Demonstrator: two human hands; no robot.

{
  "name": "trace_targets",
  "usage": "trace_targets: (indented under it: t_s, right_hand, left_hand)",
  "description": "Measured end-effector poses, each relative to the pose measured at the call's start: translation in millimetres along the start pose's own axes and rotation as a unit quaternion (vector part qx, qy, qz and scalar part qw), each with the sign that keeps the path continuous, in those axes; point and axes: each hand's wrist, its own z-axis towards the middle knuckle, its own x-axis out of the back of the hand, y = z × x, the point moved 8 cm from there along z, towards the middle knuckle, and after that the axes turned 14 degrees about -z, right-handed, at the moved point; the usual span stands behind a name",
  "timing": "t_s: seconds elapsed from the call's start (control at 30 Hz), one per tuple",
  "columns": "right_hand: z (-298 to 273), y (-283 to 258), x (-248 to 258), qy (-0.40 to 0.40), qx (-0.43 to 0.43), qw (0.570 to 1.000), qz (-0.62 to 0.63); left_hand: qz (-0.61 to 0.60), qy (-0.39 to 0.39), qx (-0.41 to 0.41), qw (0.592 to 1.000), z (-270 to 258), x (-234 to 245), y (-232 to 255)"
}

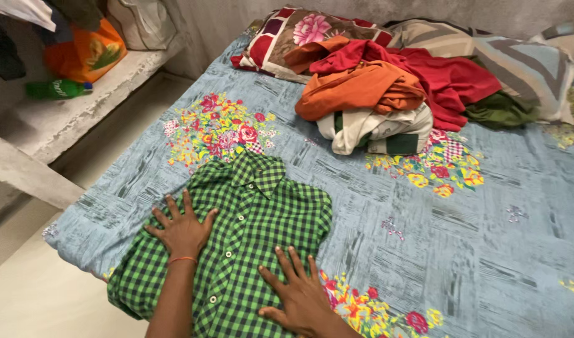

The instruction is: The person irons a green checkered shirt laid flat on a bed, smoothing the fabric with one hand while moving the iron with the other. The person then folds the shirt and begins ironing an orange shirt.

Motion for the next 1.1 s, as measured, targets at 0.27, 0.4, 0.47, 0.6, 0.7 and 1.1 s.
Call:
trace_targets:
  t_s: [0.27, 0.4, 0.47, 0.6, 0.7, 1.1]
  right_hand:
    - [17, 94, 3, 0.103, -0.002, 0.975, 0.198]
    - [24, 204, 57, 0.148, -0.024, 0.989, 0.015]
    - [27, 238, 86, 0.145, -0.039, 0.986, -0.072]
    - [34, 294, 153, 0.229, -0.053, 0.944, -0.231]
    - [51, 359, 179, 0.197, -0.144, 0.942, -0.232]
    - [96, 453, 188, 0.277, -0.175, 0.942, 0.077]
  left_hand:
    - [0.012, 0.066, -0.187, 0.98, -32, 15, 153]
    - [-0.098, -0.021, -0.342, 0.934, -62, -9, 288]
    - [-0.195, 0.005, -0.414, 0.889, -78, -5, 354]
    - [-0.194, 0.057, -0.445, 0.872, -62, -6, 447]
    - [-0.203, 0.089, -0.421, 0.879, -23, 4, 485]
    - [-0.273, 0.07, -0.365, 0.887, 38, 15, 500]
